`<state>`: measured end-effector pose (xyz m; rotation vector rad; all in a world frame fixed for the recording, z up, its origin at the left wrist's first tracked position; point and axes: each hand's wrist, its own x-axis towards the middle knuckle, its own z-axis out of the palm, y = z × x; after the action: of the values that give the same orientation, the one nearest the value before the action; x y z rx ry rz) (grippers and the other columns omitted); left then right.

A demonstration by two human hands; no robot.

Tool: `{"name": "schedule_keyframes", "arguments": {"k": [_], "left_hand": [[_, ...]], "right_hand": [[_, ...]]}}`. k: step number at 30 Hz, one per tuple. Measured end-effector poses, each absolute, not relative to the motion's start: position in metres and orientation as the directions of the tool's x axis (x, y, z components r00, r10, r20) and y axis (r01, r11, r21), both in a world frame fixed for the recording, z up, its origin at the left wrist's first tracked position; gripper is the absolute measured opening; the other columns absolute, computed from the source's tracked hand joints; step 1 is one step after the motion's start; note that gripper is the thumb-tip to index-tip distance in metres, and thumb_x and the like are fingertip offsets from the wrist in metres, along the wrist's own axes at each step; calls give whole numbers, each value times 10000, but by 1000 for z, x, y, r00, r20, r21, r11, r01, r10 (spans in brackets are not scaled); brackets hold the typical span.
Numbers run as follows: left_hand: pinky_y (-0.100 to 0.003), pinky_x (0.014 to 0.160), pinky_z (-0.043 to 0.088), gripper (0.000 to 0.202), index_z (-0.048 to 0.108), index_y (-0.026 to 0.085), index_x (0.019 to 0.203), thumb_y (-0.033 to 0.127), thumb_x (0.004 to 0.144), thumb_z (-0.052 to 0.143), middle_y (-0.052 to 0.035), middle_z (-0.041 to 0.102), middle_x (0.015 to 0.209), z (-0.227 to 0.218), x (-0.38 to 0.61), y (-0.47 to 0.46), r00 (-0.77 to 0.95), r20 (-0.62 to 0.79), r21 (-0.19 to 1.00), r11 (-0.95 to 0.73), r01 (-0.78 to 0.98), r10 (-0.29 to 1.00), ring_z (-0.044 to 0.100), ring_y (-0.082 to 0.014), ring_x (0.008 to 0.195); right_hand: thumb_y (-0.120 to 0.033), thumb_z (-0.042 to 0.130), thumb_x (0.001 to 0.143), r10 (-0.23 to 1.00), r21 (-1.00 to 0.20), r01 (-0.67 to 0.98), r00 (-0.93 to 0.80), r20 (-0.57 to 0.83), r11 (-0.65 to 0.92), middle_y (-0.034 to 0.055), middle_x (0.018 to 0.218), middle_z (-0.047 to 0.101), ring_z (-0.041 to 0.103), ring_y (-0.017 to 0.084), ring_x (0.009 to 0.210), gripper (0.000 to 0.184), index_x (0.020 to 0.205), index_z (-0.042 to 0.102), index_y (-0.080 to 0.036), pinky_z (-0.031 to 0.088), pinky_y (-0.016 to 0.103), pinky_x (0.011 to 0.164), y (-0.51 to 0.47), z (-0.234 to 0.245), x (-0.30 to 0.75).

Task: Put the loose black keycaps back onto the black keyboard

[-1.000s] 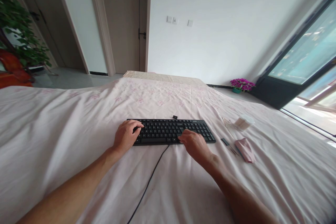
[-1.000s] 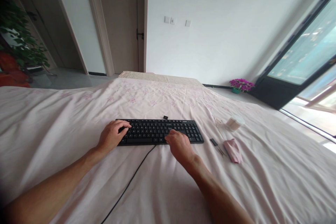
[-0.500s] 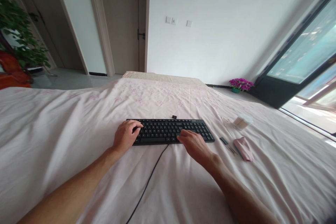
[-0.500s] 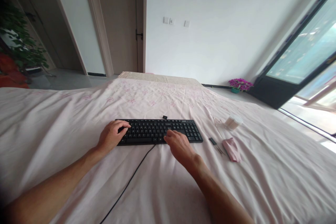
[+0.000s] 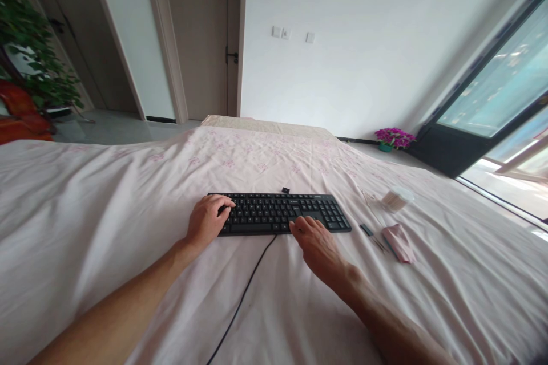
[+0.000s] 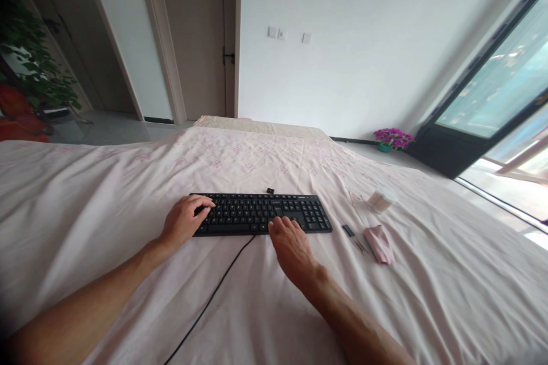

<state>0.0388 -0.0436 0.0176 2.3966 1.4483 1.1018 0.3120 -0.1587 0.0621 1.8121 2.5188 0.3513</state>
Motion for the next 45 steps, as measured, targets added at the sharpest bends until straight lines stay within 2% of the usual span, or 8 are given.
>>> {"name": "schedule_keyframes", "arguments": {"k": [3,8,10,17,22,28,40,45], "left_hand": [[-362,921,445,184,695,260,876,192,813,536,-2,708,1009,17,38,-43,273,520,454,-532,715,809,608,-212,986],[-359,908,449,180,695,265,863,193,810,539,-1,708,1003,15,39,-42,276,522,454,-536,712,807,610,-211,978],[-361,910,448,178,694,268,864,198,813,539,1,707,1005,15,39,-42,275,522,456,-537,710,807,610,-211,980],[-363,905,451,183,692,273,867,190,808,540,5,706,1013,15,39,-42,272,519,467,-535,705,811,610,-208,991],[-365,902,450,183,691,273,866,188,809,539,5,705,1014,16,39,-42,275,516,459,-533,711,811,610,-206,989],[-367,913,444,178,689,270,868,197,819,535,3,707,1021,18,39,-43,276,514,460,-532,711,813,607,-207,1001],[-375,911,449,180,696,275,874,204,818,539,-1,708,1027,15,39,-41,283,517,444,-536,718,808,606,-215,1000],[-374,916,447,182,695,271,878,202,818,538,-3,707,1025,17,39,-43,285,515,448,-538,714,808,604,-216,1003]], "right_hand": [[38,467,753,939,149,941,-323,119,305,85,953,620,527,222,890,451,1113,654,-159,377,329,740,-158,64,316],[-61,440,867,948,-157,957,-199,250,243,29,982,661,570,160,916,397,1026,734,-275,415,264,802,-124,77,342],[-115,451,890,945,-215,952,-151,289,218,22,1010,684,583,158,952,366,1057,735,-274,415,252,853,-100,84,350],[-215,566,847,992,-90,995,-43,121,54,36,1033,729,590,213,1060,263,1021,757,-266,423,261,861,-24,87,351],[-225,660,768,1000,-58,998,5,6,-5,62,962,745,654,217,947,215,948,775,-252,460,252,765,9,72,347],[-188,616,809,998,-21,999,45,-33,-45,131,1047,719,658,245,978,233,993,760,-194,471,297,805,24,67,344],[-201,711,716,999,-108,994,2,-50,-8,62,1019,729,653,205,963,303,1015,752,-235,454,237,765,19,69,350],[-247,656,784,998,-187,981,-57,17,59,28,986,737,650,188,939,271,1040,746,-240,447,240,795,-2,85,350]]}}
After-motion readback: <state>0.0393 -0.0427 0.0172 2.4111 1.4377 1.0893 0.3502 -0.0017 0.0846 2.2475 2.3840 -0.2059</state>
